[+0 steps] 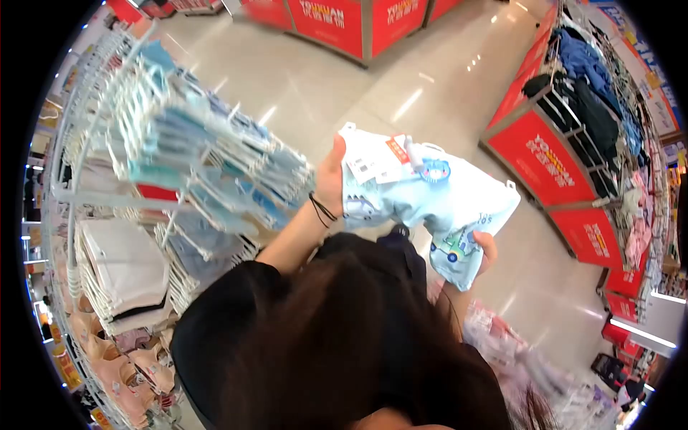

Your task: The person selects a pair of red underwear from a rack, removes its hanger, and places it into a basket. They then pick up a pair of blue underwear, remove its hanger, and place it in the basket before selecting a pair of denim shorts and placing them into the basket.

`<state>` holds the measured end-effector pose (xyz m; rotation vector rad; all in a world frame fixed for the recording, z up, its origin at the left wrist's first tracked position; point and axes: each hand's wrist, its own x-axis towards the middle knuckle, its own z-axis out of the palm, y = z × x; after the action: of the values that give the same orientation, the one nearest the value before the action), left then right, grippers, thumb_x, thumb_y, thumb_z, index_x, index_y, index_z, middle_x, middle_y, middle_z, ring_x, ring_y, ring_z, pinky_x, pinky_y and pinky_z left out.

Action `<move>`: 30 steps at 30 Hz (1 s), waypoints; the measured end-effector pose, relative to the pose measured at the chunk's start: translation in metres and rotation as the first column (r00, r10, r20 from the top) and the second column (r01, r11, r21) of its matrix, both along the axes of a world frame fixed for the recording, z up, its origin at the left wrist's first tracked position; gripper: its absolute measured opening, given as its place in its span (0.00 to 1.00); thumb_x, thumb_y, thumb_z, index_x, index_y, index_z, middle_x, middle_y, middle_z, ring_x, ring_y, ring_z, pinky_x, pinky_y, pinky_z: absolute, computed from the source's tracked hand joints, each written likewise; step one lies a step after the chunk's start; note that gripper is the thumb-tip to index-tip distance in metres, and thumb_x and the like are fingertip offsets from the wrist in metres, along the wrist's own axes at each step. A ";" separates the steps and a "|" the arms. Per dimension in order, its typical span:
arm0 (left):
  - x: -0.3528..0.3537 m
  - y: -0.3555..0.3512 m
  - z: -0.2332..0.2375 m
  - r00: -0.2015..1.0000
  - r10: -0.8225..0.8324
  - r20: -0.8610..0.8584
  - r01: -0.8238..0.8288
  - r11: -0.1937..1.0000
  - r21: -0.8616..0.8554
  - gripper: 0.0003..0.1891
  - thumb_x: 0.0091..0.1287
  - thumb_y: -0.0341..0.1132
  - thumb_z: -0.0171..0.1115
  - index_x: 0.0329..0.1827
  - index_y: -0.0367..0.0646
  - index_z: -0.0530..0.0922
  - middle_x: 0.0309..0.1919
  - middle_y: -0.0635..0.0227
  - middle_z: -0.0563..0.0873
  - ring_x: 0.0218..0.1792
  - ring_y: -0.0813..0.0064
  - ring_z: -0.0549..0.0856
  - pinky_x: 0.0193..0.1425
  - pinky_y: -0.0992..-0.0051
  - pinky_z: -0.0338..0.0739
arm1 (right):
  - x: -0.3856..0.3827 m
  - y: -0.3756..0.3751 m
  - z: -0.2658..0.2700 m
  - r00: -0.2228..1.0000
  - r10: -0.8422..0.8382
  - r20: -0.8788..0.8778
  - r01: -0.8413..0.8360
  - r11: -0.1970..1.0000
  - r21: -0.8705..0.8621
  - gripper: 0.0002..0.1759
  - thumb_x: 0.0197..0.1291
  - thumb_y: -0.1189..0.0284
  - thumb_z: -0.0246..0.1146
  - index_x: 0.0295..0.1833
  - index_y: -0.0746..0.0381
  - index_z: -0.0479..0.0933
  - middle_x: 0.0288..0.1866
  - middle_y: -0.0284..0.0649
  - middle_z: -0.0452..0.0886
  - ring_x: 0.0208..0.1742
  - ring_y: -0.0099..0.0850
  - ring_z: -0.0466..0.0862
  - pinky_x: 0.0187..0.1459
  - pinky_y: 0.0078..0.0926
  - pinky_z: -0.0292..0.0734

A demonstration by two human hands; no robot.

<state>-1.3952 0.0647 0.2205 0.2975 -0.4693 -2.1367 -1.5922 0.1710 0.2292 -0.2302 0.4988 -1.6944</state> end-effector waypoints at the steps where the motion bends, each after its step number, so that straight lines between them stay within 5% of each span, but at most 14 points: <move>1: -0.014 -0.014 0.000 0.999 0.034 0.042 -0.032 0.998 -0.050 0.40 0.57 0.62 0.46 0.62 0.37 0.57 0.61 0.50 0.61 0.60 0.55 0.65 0.63 0.57 0.59 | -0.017 -0.016 0.002 0.999 0.048 -0.002 -0.048 0.999 -0.019 0.34 0.41 0.74 0.51 0.59 0.69 0.56 0.51 0.52 0.70 0.47 0.43 0.75 0.47 0.36 0.73; 3: -0.032 -0.039 -0.002 0.992 0.045 -0.114 -0.058 0.992 -0.110 0.36 0.60 0.55 0.49 0.61 0.33 0.57 0.57 0.55 0.68 0.56 0.60 0.70 0.60 0.63 0.64 | -0.041 -0.057 0.005 0.986 0.163 -0.021 -0.163 0.986 -0.039 0.35 0.41 0.75 0.51 0.60 0.68 0.55 0.52 0.52 0.70 0.46 0.43 0.76 0.46 0.36 0.73; 5: -0.039 -0.058 -0.010 0.993 0.080 -0.083 -0.088 0.991 -0.100 0.33 0.60 0.48 0.54 0.61 0.34 0.57 0.56 0.56 0.70 0.55 0.63 0.72 0.58 0.65 0.67 | -0.048 -0.105 0.014 0.988 0.154 -0.026 -0.155 0.987 -0.031 0.37 0.40 0.76 0.50 0.62 0.67 0.53 0.54 0.52 0.68 0.49 0.43 0.74 0.48 0.36 0.72; 9: -0.025 -0.079 -0.017 0.970 0.153 0.188 -0.158 0.987 0.011 0.23 0.59 0.35 0.55 0.56 0.34 0.64 0.49 0.59 0.75 0.49 0.67 0.77 0.53 0.70 0.71 | -0.069 -0.185 -0.007 0.862 0.497 -0.101 -0.503 0.863 -0.041 0.42 0.38 0.78 0.50 0.66 0.63 0.49 0.59 0.50 0.63 0.55 0.43 0.69 0.55 0.37 0.66; 10: -0.022 -0.087 -0.014 0.945 0.218 0.244 -0.231 0.973 0.022 0.22 0.58 0.33 0.55 0.55 0.34 0.66 0.48 0.59 0.76 0.48 0.69 0.77 0.53 0.72 0.71 | -0.057 -0.209 -0.005 0.898 0.419 -0.134 -0.428 0.903 -0.042 0.43 0.37 0.78 0.49 0.67 0.63 0.47 0.61 0.49 0.61 0.59 0.43 0.65 0.59 0.37 0.60; 13: -0.007 -0.117 -0.014 0.894 0.356 0.273 -0.391 0.916 0.085 0.22 0.58 0.34 0.56 0.55 0.34 0.66 0.48 0.59 0.76 0.48 0.68 0.77 0.53 0.71 0.71 | -0.030 -0.273 0.000 0.823 0.568 -0.021 -0.568 0.821 -0.050 0.44 0.35 0.78 0.49 0.67 0.63 0.47 0.61 0.50 0.61 0.59 0.44 0.65 0.60 0.38 0.60; 14: -0.002 -0.131 -0.018 0.876 0.391 0.281 -0.436 0.892 0.118 0.21 0.61 0.37 0.52 0.55 0.34 0.66 0.49 0.59 0.76 0.49 0.68 0.77 0.54 0.71 0.70 | -0.027 -0.296 -0.007 0.777 0.627 0.055 -0.625 0.779 -0.047 0.43 0.38 0.79 0.48 0.67 0.60 0.47 0.57 0.49 0.64 0.51 0.43 0.71 0.50 0.37 0.70; 17: 0.015 -0.182 -0.023 0.822 0.494 0.282 -0.558 0.798 0.227 0.24 0.63 0.40 0.47 0.58 0.34 0.62 0.51 0.58 0.75 0.50 0.66 0.76 0.56 0.68 0.69 | -0.001 -0.359 -0.004 0.723 0.690 0.033 -0.690 0.724 -0.028 0.44 0.38 0.79 0.48 0.67 0.60 0.46 0.57 0.50 0.64 0.53 0.43 0.70 0.50 0.38 0.70; 20: 0.038 -0.255 -0.016 0.750 0.608 0.260 -0.655 0.738 0.162 0.25 0.66 0.50 0.40 0.51 0.36 0.69 0.45 0.62 0.79 0.44 0.72 0.79 0.50 0.75 0.73 | 0.017 -0.428 -0.005 0.658 0.753 -0.030 -0.752 0.658 0.033 0.42 0.36 0.79 0.48 0.66 0.64 0.49 0.60 0.51 0.62 0.59 0.46 0.66 0.59 0.39 0.60; 22: 0.055 -0.298 0.000 0.696 0.623 0.357 -0.699 0.701 0.140 0.26 0.66 0.53 0.41 0.48 0.37 0.71 0.41 0.66 0.80 0.40 0.77 0.80 0.44 0.79 0.74 | 0.034 -0.467 0.003 0.639 0.766 -0.066 -0.761 0.642 0.089 0.41 0.37 0.80 0.48 0.65 0.65 0.50 0.57 0.51 0.65 0.54 0.45 0.70 0.54 0.37 0.67; 27: 0.096 -0.370 -0.009 0.401 0.591 0.700 -0.765 0.637 -0.099 0.18 0.64 0.45 0.50 0.41 0.36 0.74 0.33 0.71 0.80 0.33 0.84 0.78 0.38 0.81 0.73 | 0.064 -0.563 -0.005 0.362 0.766 -0.532 -0.693 0.603 0.396 0.28 0.43 0.82 0.51 0.55 0.71 0.61 0.47 0.48 0.73 0.48 0.37 0.75 0.48 0.30 0.71; 30: 0.116 -0.396 -0.033 0.260 0.550 0.793 -0.707 0.668 -0.232 0.14 0.62 0.38 0.55 0.41 0.34 0.75 0.33 0.70 0.80 0.33 0.83 0.78 0.38 0.81 0.73 | 0.083 -0.608 -0.029 0.201 0.846 -0.494 -0.748 0.458 0.480 0.25 0.45 0.82 0.53 0.54 0.71 0.63 0.47 0.44 0.73 0.46 0.33 0.76 0.47 0.28 0.71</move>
<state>-1.2788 -0.3308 0.1874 1.4041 -0.5445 -1.0738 -1.5092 -0.4372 0.2006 -0.8973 0.8492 -0.4188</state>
